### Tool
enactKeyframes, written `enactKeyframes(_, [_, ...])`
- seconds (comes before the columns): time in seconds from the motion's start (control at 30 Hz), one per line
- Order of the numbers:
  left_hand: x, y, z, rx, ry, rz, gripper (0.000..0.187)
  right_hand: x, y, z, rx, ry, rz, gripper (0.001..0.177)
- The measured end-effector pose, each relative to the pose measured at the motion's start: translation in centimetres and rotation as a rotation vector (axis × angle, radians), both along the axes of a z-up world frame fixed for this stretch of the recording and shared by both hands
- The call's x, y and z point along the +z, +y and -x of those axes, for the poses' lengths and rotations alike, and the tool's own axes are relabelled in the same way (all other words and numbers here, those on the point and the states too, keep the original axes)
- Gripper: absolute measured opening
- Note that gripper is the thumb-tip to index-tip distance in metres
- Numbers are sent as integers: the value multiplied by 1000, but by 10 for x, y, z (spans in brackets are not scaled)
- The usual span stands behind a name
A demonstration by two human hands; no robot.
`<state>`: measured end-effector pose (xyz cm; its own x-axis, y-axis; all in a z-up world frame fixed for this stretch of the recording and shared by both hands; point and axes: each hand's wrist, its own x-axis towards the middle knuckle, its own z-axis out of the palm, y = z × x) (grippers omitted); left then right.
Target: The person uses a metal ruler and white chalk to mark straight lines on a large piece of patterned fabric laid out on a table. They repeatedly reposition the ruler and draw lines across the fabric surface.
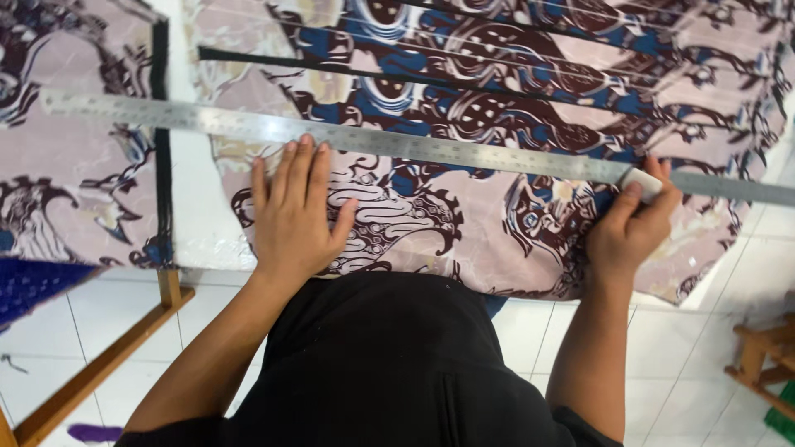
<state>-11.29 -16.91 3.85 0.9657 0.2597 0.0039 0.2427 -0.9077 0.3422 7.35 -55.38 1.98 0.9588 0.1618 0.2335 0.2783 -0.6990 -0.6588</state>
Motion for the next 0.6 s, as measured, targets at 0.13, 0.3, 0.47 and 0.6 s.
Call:
enactKeyframes(0.13, [3,-2,-3,10,5,7,71,-8,-7,-13,20,26,-114,25])
enactKeyframes(0.3, [3,-1,-6,9,22,25,73,-8,-11,-12,-135,54,-278,18])
enactKeyframes(0.47, [1,3,-11,-6,54,10,78,-5,-6,11,-185,55,-33,25])
enactKeyframes(0.6, [0,2,-12,-21,61,5,79,-11,-12,7,-37,-67,105,25])
